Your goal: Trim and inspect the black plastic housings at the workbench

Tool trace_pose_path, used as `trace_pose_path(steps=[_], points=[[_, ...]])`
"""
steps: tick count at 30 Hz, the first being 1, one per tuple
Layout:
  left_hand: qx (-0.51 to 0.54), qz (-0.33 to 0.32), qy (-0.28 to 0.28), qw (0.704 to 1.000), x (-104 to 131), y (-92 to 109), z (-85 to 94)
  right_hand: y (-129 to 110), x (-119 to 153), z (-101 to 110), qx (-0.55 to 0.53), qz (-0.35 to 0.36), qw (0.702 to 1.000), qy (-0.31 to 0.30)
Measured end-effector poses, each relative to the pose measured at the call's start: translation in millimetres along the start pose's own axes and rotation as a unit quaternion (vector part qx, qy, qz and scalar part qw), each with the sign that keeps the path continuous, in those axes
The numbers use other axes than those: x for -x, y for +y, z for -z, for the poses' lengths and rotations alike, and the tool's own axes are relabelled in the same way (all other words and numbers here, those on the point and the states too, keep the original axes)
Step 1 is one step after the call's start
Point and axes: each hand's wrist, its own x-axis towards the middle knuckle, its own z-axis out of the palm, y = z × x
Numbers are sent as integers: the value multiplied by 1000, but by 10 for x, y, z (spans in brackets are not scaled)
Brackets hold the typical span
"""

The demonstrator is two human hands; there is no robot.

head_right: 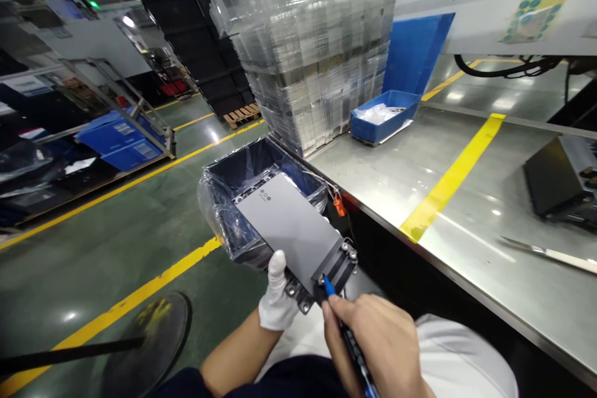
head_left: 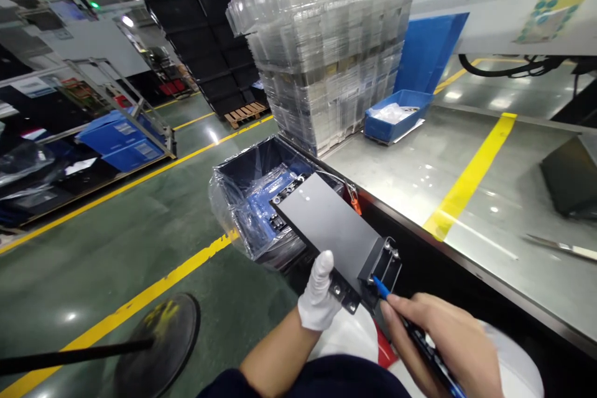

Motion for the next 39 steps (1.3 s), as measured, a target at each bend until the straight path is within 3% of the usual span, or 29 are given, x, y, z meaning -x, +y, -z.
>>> trace_pose_path(steps=[5,13,18,25,36,39], points=[[-10,-7,-3,1000,-1,8,-72,-61,77,28,-13,-41,999,3],[-26,7,-8,1000,30,49,-217,-26,113,209,-11,-45,999,-8],[-39,-11,-7,999,58,14,-88,140,109,214,38,-62,996,46],[-71,-5,-20,997,45,-22,173,198,126,201,3,-65,997,38],[-55,-15,-17,998,56,-39,103,239,40,173,-15,-48,998,22],[-67,9,-24,997,59,-10,141,180,-5,223,-14,-50,997,56]])
